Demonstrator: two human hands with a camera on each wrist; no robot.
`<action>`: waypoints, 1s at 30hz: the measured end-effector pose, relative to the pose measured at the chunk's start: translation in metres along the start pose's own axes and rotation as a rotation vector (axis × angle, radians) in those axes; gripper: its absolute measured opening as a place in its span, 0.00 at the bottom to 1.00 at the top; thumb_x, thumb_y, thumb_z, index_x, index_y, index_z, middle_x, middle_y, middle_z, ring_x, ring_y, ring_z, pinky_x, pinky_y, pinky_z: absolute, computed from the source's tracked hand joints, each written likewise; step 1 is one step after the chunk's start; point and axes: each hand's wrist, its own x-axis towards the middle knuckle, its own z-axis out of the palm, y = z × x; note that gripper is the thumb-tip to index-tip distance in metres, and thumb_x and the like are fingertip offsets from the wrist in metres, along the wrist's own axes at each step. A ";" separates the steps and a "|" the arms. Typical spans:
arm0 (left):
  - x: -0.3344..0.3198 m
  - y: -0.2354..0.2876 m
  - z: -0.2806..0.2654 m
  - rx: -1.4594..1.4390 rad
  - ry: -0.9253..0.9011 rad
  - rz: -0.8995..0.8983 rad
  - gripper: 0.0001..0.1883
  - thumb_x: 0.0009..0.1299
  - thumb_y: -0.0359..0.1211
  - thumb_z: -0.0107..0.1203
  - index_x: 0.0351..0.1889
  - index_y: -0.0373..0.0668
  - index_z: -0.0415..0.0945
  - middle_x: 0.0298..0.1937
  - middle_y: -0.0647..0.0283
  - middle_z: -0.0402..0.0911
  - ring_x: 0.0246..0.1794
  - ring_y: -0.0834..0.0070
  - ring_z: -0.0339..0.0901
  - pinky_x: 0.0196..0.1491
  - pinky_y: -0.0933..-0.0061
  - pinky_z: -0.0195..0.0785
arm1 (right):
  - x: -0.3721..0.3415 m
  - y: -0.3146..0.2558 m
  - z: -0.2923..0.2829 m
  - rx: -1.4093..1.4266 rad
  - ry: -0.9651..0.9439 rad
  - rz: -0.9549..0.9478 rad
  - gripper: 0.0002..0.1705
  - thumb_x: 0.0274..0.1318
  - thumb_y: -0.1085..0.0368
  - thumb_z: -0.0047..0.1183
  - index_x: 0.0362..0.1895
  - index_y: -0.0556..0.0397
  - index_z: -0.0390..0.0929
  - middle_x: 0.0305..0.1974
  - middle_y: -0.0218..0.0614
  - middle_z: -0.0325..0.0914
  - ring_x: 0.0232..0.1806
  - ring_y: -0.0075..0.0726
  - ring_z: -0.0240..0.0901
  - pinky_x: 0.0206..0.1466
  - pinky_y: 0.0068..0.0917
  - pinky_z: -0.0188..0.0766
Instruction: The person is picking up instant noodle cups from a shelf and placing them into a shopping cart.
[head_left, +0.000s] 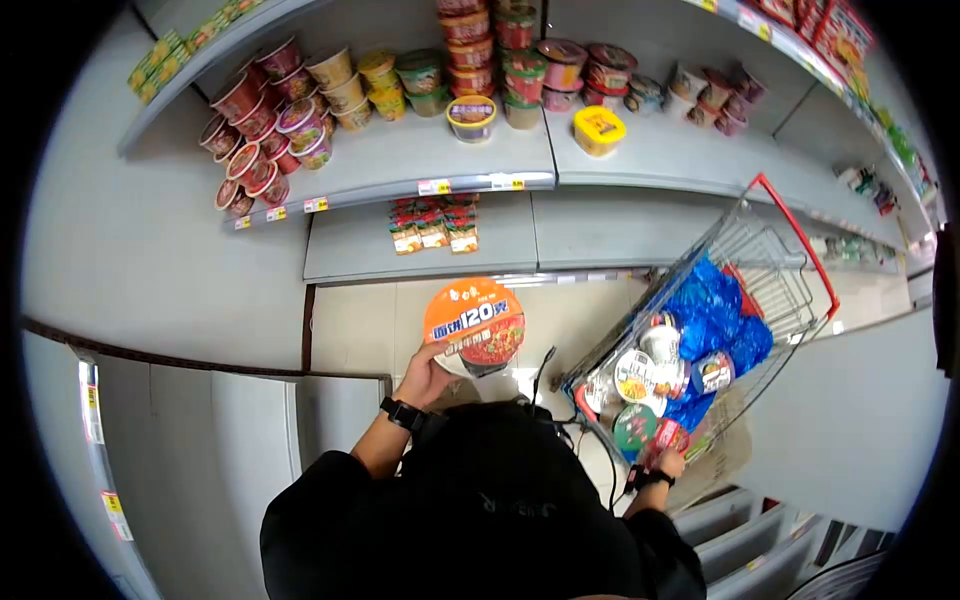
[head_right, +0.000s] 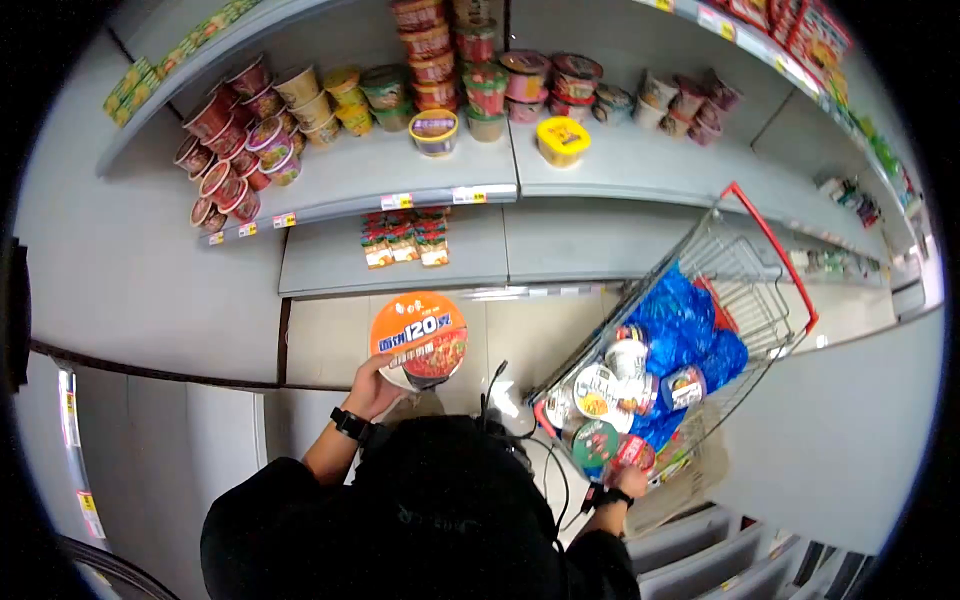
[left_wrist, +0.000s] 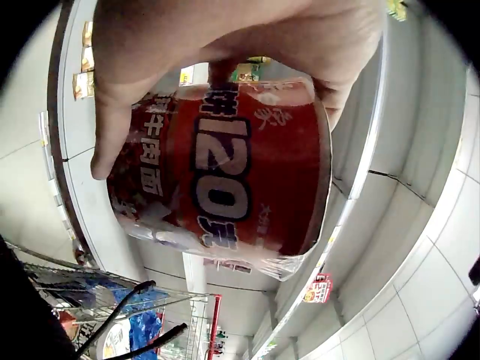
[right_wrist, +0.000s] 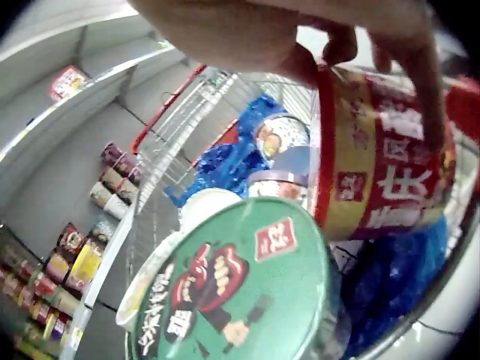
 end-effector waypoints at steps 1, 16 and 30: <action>0.001 0.001 0.001 -0.024 0.013 -0.003 0.27 0.66 0.33 0.45 0.64 0.40 0.55 0.60 0.55 0.68 0.59 0.62 0.68 0.58 0.55 0.64 | -0.011 -0.018 -0.030 0.082 0.054 -0.052 0.21 0.46 0.58 0.47 0.23 0.68 0.79 0.25 0.65 0.75 0.29 0.68 0.74 0.38 0.53 0.70; 0.033 0.145 -0.068 -0.105 -0.043 0.150 0.29 0.65 0.34 0.45 0.65 0.35 0.53 0.64 0.50 0.63 0.64 0.58 0.62 0.63 0.48 0.56 | -0.092 -0.345 -0.233 1.465 -0.428 -0.206 0.19 0.59 0.56 0.49 0.44 0.60 0.67 0.39 0.40 0.72 0.36 0.43 0.75 0.35 0.35 0.77; 0.002 0.202 -0.141 -0.146 0.354 0.431 0.30 0.63 0.38 0.47 0.64 0.40 0.56 0.64 0.53 0.64 0.63 0.60 0.64 0.60 0.49 0.61 | -0.196 -0.772 -0.099 1.438 -1.198 -0.443 0.17 0.60 0.63 0.44 0.46 0.66 0.68 0.43 0.44 0.71 0.41 0.45 0.74 0.39 0.45 0.80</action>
